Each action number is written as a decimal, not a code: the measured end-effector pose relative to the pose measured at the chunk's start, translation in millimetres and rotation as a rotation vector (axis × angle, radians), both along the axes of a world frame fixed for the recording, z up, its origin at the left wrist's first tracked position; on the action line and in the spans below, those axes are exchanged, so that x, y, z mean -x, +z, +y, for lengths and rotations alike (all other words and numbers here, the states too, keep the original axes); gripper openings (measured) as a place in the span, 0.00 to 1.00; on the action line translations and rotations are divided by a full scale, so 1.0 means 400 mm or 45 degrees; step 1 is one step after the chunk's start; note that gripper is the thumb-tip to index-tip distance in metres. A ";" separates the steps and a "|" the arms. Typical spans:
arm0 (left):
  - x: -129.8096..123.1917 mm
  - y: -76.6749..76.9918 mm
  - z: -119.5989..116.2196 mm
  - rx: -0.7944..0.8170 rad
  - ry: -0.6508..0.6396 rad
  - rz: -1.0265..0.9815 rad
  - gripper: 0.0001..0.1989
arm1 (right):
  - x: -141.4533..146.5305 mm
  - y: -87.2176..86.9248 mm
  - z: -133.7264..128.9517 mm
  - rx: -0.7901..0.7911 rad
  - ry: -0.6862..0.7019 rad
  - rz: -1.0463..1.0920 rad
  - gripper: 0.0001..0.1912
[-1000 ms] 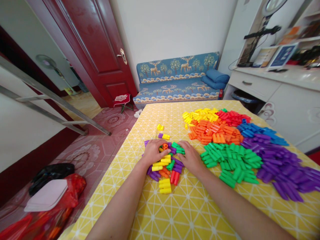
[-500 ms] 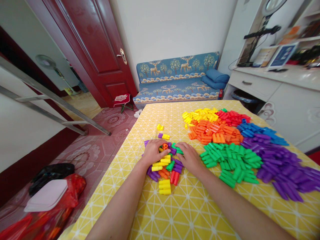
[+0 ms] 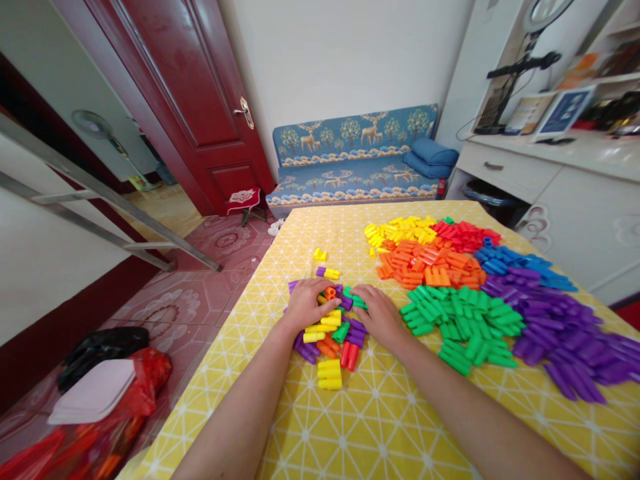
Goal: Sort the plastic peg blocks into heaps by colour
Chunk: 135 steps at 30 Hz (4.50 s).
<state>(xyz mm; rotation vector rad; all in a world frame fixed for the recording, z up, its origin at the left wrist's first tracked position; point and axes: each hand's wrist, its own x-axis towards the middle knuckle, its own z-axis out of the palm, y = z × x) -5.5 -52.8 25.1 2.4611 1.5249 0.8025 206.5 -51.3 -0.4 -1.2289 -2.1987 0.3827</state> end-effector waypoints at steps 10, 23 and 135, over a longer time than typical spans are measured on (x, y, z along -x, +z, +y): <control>-0.001 -0.001 0.000 -0.002 -0.039 -0.038 0.16 | 0.007 0.001 -0.007 0.029 -0.190 0.077 0.10; 0.003 -0.007 0.002 -0.013 -0.007 -0.058 0.17 | -0.005 0.020 -0.012 -0.024 -0.148 0.200 0.10; -0.002 0.001 0.001 0.045 -0.097 0.100 0.17 | 0.011 0.028 -0.053 -0.071 0.003 -0.327 0.32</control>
